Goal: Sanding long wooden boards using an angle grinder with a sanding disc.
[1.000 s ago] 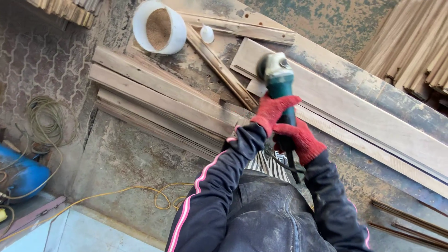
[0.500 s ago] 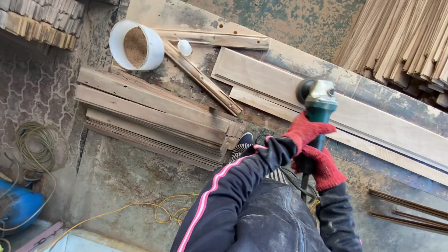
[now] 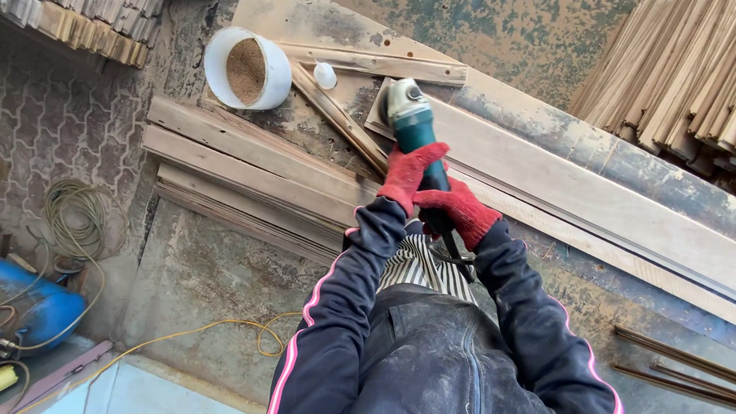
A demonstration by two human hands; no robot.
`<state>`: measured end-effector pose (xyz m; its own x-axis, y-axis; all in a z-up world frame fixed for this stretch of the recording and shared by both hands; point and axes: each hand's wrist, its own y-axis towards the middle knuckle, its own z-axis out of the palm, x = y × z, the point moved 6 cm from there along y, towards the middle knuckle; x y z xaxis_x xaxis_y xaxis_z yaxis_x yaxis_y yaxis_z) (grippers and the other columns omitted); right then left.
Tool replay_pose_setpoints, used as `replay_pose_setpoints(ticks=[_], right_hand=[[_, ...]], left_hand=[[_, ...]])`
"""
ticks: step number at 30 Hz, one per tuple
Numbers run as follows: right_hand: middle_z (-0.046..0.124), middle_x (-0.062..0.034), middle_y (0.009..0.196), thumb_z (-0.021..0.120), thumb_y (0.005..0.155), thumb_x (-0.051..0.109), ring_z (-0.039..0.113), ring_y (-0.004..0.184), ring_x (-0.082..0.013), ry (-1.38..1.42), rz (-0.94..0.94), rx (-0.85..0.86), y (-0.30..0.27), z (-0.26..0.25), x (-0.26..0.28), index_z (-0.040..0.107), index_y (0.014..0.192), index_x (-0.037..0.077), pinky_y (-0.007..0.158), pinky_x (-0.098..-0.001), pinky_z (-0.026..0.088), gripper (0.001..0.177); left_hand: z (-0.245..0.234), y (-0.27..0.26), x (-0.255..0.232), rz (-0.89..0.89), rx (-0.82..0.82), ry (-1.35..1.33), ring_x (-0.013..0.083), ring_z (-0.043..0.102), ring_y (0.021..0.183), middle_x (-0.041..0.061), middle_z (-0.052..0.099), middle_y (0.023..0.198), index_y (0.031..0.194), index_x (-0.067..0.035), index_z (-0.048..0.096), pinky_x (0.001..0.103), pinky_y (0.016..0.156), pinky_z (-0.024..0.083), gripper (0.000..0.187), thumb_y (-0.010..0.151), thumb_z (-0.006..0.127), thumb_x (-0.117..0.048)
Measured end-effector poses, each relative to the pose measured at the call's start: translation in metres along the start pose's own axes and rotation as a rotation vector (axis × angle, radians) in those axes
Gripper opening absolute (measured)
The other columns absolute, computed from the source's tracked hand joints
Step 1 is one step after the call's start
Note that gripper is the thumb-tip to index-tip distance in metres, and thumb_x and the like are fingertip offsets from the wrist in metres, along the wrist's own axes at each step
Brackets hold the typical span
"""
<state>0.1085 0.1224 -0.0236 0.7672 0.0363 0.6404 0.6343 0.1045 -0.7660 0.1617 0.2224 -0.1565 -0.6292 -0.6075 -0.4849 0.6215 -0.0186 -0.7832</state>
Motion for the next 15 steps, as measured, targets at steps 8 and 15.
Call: replay_pose_setpoints(ticks=[8,15], right_hand=[[0.064,-0.0277,0.064,0.088,0.067,0.019,0.068,0.049,-0.0384,0.077,0.010,-0.094,-0.048,-0.033,0.010,0.065,0.096,0.000,0.043,-0.0485,0.057,0.042],[0.065,-0.0257,0.071,0.082,0.074,0.019,0.069,0.056,-0.0427,0.312,0.021,-0.379,-0.094,-0.159,-0.104,0.065,0.100,0.002,0.047,-0.0572,0.056,0.035]], left_hand=[[0.043,-0.019,0.041,-0.082,0.064,0.067,0.0409,0.072,0.084,0.013,0.070,0.099,0.129,-0.016,0.061,0.069,0.066,0.062,0.074,0.066,0.099,-0.015],[0.160,-0.125,0.108,-0.179,0.339,0.387,0.0468,0.067,0.100,0.023,0.068,0.104,0.123,-0.002,0.062,0.063,0.078,0.060,0.078,0.053,0.094,-0.016]])
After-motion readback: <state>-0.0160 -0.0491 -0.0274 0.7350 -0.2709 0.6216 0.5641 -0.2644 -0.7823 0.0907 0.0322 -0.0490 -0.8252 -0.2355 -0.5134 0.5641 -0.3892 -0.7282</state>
